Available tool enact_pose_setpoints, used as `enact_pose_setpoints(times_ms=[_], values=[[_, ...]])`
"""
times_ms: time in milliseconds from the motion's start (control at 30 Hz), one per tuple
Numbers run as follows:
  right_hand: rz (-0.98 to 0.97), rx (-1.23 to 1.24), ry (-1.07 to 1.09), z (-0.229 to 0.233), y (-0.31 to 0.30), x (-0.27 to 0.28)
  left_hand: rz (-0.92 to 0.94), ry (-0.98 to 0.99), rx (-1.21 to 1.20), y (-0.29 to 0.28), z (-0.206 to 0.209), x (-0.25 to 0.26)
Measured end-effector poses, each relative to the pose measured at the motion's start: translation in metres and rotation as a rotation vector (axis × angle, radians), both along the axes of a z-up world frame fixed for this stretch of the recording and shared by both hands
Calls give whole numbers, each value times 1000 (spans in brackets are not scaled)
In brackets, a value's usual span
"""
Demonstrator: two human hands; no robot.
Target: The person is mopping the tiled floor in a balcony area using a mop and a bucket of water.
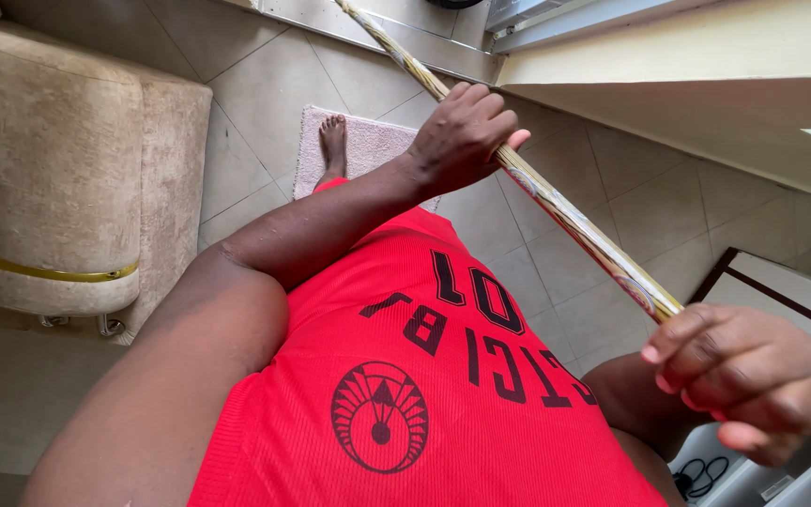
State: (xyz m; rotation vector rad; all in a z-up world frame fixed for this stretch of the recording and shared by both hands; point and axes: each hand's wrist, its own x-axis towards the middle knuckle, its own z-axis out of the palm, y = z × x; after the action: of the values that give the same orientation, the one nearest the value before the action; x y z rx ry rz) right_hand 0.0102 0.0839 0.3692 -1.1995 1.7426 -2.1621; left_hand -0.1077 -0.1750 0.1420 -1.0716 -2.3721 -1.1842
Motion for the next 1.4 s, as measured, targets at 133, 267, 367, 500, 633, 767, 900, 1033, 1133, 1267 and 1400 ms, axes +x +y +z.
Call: enact_pose_setpoints(times_ms=[133,267,367,500,633,767,900,1033,1133,1267,1400], values=[[22,-29,34,-2,0,8,-34,-6,-3,2,-2,6],[14,-73,-17,-25,2,20,-88,-58,-47,-5,-21,17],[-45,-135,-129,-67,-6,21,-126,-156,-108,-16,-59,26],[-262,32,-399,-111,-52,1,-161,-448,-210,-51,-133,38],[-236,49,-567,-160,-85,4,-149,-523,-260,-87,-207,58],[-116,92,-631,-166,-93,-1,-134,-590,-310,-105,-219,70],[-42,228,-649,-160,-91,-14,-111,-653,-360,-104,-224,62],[-86,205,-660,-173,-93,-23,-59,-714,-384,-96,-232,57],[-81,114,-638,-176,-108,-35,41,-717,-363,-105,-216,56],[66,99,-494,-168,-137,-58,281,-726,-327,-125,-207,57],[132,138,-423,-173,-137,-64,411,-537,-265,-124,-205,57]])
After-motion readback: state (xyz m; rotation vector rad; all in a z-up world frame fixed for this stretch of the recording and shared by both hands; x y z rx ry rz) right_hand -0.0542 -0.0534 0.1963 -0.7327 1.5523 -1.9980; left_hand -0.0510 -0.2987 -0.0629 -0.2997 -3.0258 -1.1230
